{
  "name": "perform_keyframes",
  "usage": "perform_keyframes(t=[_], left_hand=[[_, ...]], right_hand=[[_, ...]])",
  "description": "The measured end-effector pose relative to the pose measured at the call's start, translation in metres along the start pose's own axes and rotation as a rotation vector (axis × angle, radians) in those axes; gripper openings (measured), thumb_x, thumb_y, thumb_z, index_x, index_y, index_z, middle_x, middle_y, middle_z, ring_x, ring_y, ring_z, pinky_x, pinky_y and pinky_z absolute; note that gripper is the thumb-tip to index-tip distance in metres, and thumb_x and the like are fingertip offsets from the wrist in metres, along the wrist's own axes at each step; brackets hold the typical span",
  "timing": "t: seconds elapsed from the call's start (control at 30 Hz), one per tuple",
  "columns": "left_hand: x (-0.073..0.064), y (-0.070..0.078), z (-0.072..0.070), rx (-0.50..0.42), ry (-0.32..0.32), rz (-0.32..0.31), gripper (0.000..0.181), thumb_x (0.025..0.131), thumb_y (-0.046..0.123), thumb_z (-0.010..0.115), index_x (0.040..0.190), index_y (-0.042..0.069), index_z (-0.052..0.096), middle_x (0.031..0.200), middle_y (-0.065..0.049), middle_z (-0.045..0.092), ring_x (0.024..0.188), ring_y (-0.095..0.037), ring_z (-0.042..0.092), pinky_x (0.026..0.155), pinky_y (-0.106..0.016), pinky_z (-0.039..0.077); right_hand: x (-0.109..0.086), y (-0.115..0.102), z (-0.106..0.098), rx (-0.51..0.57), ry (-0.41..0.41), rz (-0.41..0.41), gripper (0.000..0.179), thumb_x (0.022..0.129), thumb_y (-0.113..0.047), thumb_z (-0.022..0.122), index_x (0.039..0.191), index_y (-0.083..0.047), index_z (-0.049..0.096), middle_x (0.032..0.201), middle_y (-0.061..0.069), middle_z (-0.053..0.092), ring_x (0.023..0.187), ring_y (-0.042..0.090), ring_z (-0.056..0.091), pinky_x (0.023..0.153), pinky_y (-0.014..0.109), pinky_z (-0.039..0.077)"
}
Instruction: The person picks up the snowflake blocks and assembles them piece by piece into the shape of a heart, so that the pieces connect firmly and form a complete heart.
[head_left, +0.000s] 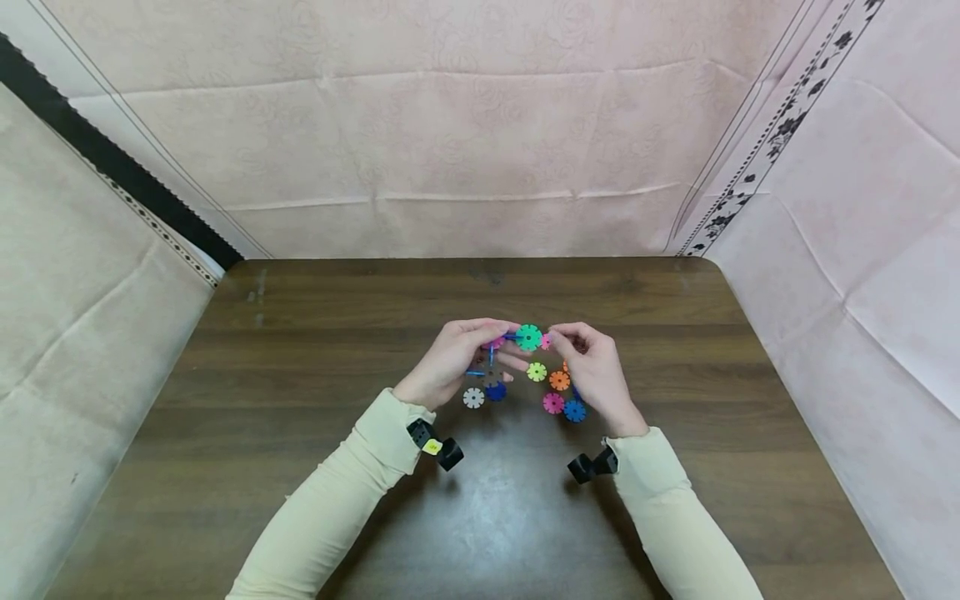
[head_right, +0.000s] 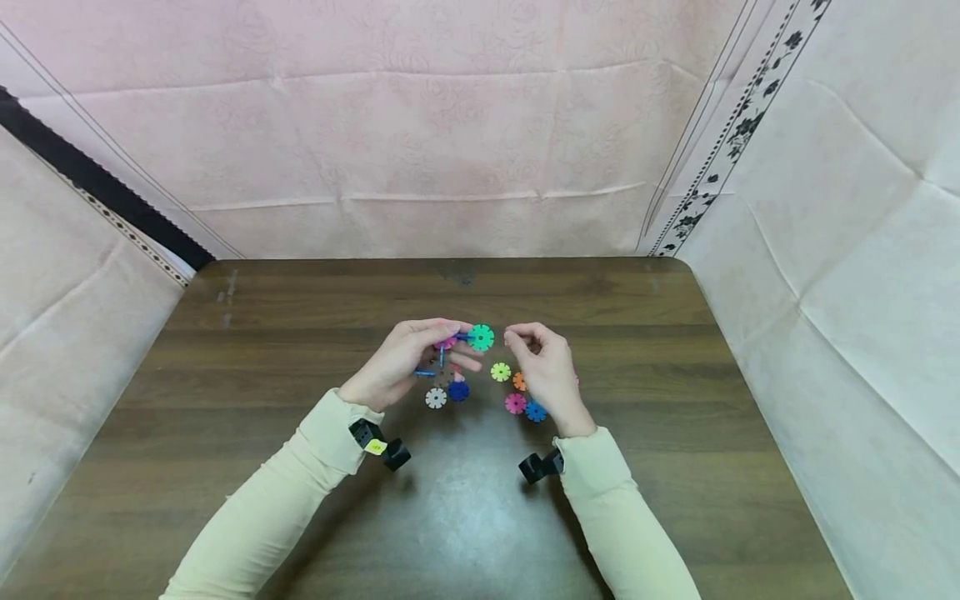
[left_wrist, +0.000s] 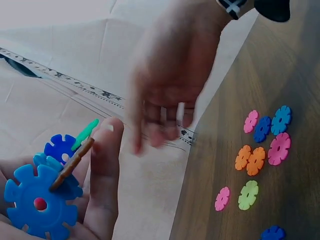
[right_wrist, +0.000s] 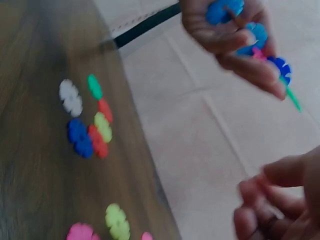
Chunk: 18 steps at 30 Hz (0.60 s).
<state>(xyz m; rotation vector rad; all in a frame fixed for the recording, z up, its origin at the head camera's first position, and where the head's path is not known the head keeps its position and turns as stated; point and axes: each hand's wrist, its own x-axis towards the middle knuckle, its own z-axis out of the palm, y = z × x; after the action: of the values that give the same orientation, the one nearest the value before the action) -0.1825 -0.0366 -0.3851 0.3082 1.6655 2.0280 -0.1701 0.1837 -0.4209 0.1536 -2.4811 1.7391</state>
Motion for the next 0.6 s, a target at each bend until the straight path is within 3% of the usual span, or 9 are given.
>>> perform_keyframes(t=[0.17, 0.27, 0.43, 0.6], left_hand=[[0.0, 0.001, 0.0, -0.024, 0.013, -0.008, 0.036, 0.097, 0.032, 0.059, 0.12, 0.005, 0.066, 0.1, -0.018, 0.072, 0.09, -0.032, 0.071, 0.075, -0.041, 0.059], [-0.001, 0.001, 0.001, -0.023, 0.023, -0.005, 0.035, 0.097, 0.032, 0.059, 0.119, 0.005, 0.066, 0.099, -0.019, 0.072, 0.089, -0.032, 0.071, 0.074, -0.042, 0.058], [-0.003, 0.003, 0.002, 0.003, 0.035, 0.01, 0.034, 0.098, 0.031, 0.058, 0.119, 0.006, 0.066, 0.098, -0.019, 0.072, 0.087, -0.03, 0.072, 0.074, -0.043, 0.058], [-0.004, 0.004, 0.002, 0.002, 0.029, -0.003, 0.033, 0.099, 0.029, 0.056, 0.12, 0.006, 0.065, 0.103, -0.023, 0.07, 0.094, -0.04, 0.068, 0.073, -0.043, 0.059]], right_hand=[[0.004, 0.017, 0.01, -0.372, -0.087, 0.055, 0.027, 0.091, -0.028, 0.07, 0.107, -0.007, 0.07, 0.092, 0.007, 0.065, 0.087, 0.026, 0.05, 0.088, 0.049, 0.03], [0.005, 0.024, 0.017, -0.51, -0.131, 0.067, 0.026, 0.088, -0.028, 0.074, 0.104, -0.008, 0.072, 0.093, 0.008, 0.061, 0.092, 0.028, 0.042, 0.087, 0.051, 0.023], [0.008, 0.035, 0.025, -0.579, -0.158, 0.062, 0.024, 0.086, -0.027, 0.076, 0.106, -0.013, 0.074, 0.095, 0.009, 0.059, 0.09, 0.028, 0.041, 0.084, 0.048, 0.025], [0.008, 0.042, 0.027, -0.611, -0.169, 0.052, 0.027, 0.084, -0.026, 0.078, 0.107, -0.014, 0.075, 0.094, 0.007, 0.06, 0.09, 0.027, 0.041, 0.081, 0.047, 0.025]])
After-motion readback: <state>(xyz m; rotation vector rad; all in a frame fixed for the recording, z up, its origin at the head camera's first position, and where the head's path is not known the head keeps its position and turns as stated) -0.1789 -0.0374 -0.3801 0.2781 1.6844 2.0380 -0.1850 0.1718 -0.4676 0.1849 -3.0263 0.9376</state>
